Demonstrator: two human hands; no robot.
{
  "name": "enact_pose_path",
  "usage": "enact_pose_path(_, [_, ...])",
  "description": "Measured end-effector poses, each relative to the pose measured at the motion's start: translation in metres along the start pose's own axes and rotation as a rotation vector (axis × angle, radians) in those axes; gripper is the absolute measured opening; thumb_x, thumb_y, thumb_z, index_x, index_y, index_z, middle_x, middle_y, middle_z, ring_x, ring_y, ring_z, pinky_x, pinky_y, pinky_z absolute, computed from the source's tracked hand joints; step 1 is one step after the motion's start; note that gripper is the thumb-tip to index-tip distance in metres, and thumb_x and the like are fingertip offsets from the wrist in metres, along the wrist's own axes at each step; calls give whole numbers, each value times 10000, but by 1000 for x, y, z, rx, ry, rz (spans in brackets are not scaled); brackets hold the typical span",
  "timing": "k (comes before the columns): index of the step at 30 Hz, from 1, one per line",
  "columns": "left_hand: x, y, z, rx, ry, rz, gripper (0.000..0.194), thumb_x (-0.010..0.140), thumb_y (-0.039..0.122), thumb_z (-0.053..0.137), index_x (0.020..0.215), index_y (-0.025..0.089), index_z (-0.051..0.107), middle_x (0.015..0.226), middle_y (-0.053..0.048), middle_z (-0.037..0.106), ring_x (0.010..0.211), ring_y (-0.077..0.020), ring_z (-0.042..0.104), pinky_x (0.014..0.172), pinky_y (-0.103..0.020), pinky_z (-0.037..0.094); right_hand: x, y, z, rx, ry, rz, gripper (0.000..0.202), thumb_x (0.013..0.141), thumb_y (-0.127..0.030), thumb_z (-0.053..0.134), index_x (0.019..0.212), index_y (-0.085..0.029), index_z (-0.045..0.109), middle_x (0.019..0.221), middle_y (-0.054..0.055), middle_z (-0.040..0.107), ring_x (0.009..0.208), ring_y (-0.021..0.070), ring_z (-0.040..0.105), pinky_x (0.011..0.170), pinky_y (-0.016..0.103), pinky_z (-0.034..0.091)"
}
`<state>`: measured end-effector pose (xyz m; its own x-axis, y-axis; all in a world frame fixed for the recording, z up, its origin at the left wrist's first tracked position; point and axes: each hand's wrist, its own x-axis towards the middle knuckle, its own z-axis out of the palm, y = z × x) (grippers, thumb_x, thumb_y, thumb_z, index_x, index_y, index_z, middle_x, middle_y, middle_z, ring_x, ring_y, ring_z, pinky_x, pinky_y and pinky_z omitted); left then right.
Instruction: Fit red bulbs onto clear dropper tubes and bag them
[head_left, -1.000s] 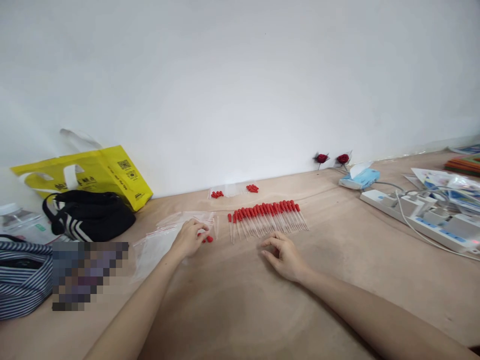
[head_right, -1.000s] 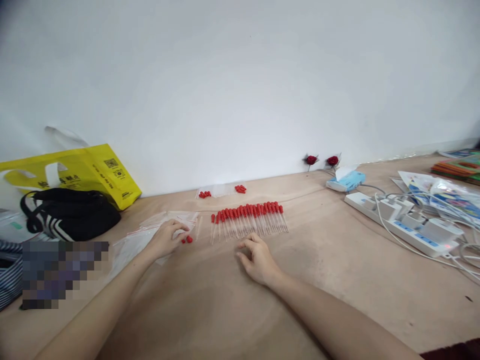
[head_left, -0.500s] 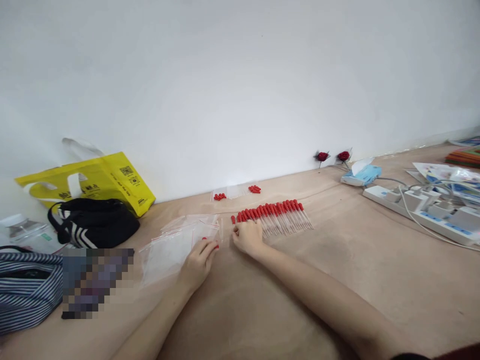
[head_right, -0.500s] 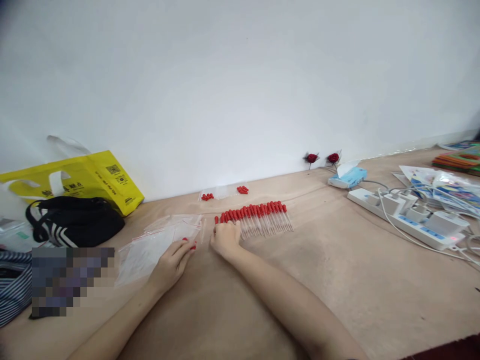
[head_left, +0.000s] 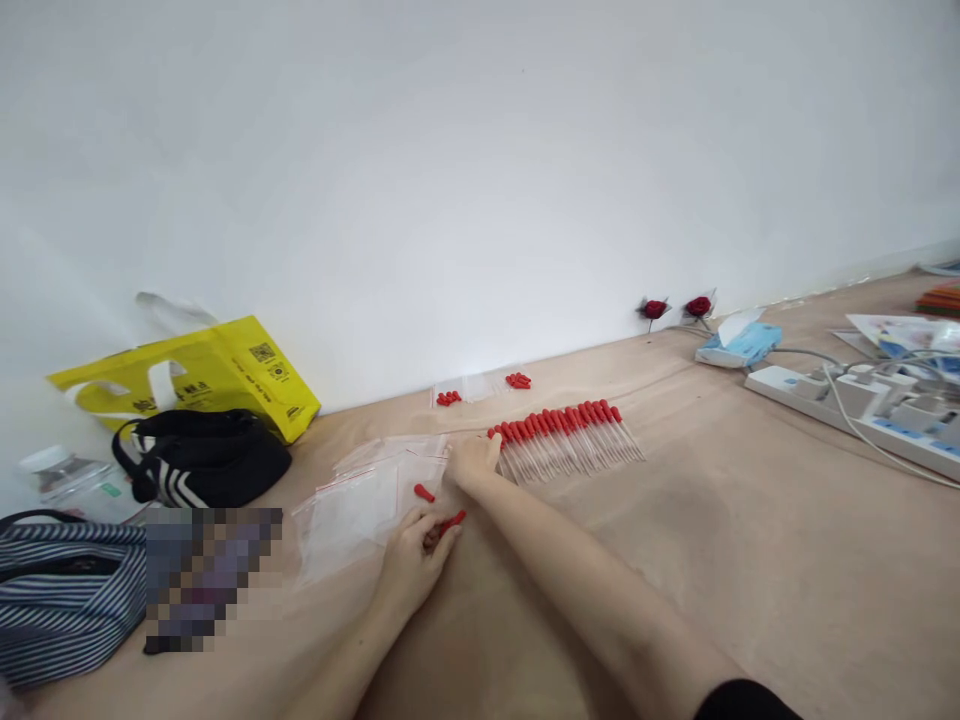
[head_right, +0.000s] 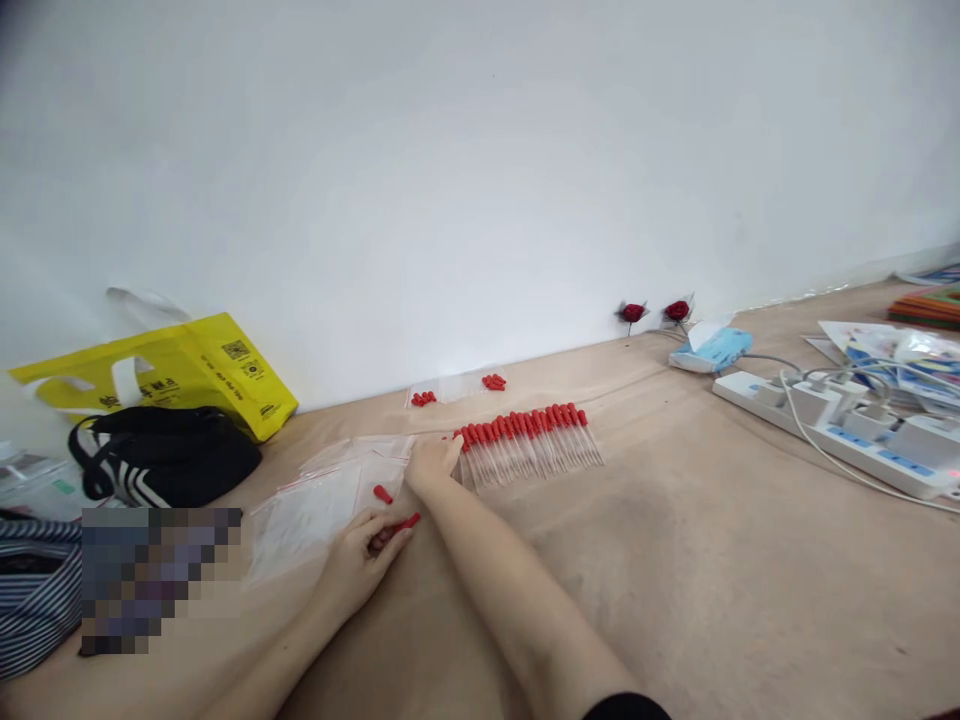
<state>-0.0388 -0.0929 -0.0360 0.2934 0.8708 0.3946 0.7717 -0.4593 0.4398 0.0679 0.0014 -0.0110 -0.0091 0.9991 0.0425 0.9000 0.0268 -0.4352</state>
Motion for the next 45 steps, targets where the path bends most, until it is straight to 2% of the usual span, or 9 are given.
enact_pose_path(3, [-1, 1, 0, -21, 23, 9, 206, 777, 300, 456, 743, 180, 621, 698, -26, 564, 569, -141, 526, 521, -248, 437, -5, 2, -8, 26, 16, -12, 226, 786, -181, 440, 872, -123, 641, 916, 153, 652, 892, 267, 577, 822, 423, 307])
enact_pose_path(6, [-3, 5, -2, -54, 49, 10, 169, 781, 288, 457, 763, 176, 582, 717, -26, 570, 626, -155, 539, 569, -261, 438, -16, 21, -22, 61, 55, -58, 246, 803, -223, 436, 910, -86, 610, 977, 191, 617, 946, 283, 541, 755, 369, 366])
enact_pose_path(9, [-2, 10, 2, -166, -18, -22, 121, 790, 262, 451, 757, 173, 525, 679, -7, 567, 627, -151, 552, 583, -258, 444, -36, 64, -35, 105, 101, -138, 239, 834, -219, 393, 966, -91, 545, 981, 165, 603, 906, 225, 549, 728, 312, 388])
enact_pose_path(11, [1, 15, 8, -262, -71, -44, 89, 789, 242, 460, 788, 174, 517, 701, -7, 586, 638, -148, 569, 591, -254, 454, -53, 100, -38, 257, 129, -297, 197, 854, -188, 348, 939, -123, 513, 850, 93, 621, 750, 156, 567, 668, 265, 407])
enact_pose_path(14, [9, 26, 19, -350, -123, -34, 156, 781, 204, 478, 919, 178, 547, 849, -37, 634, 759, -164, 598, 675, -273, 468, -78, 147, -36, 472, 225, -514, 151, 829, -178, 390, 925, -153, 503, 782, 60, 610, 710, 154, 561, 641, 270, 422])
enact_pose_path(17, [14, 38, 28, -353, -161, 15, 195, 798, 200, 467, 949, 187, 590, 908, -45, 643, 831, -175, 594, 736, -288, 458, -97, 170, -34, 477, 263, -595, 239, 833, -165, 387, 1041, -163, 505, 817, 69, 602, 733, 159, 553, 662, 286, 429])
enact_pose_path(22, [13, 44, 35, -363, -176, 27, 181, 821, 231, 459, 907, 180, 610, 869, -42, 640, 808, -174, 587, 722, -278, 455, -110, 165, -38, 398, 206, -630, 235, 849, -154, 367, 973, -194, 563, 817, 56, 585, 752, 154, 537, 679, 293, 417])
enact_pose_path(32, [13, 48, 31, -359, -217, 56, 185, 832, 246, 449, 907, 183, 605, 836, -26, 634, 776, -161, 574, 701, -262, 439, -114, 163, -38, 355, 135, -681, 202, 851, -154, 389, 958, -187, 558, 832, 43, 589, 762, 143, 524, 708, 297, 369])
enact_pose_path(45, [13, 49, 42, -390, -96, 45, 183, 806, 273, 497, 820, 171, 648, 721, -23, 626, 665, -149, 562, 620, -241, 436, -116, 162, -35, 331, 115, -726, 186, 849, -242, 435, 941, -182, 585, 690, 22, 577, 652, 132, 512, 690, 299, 326])
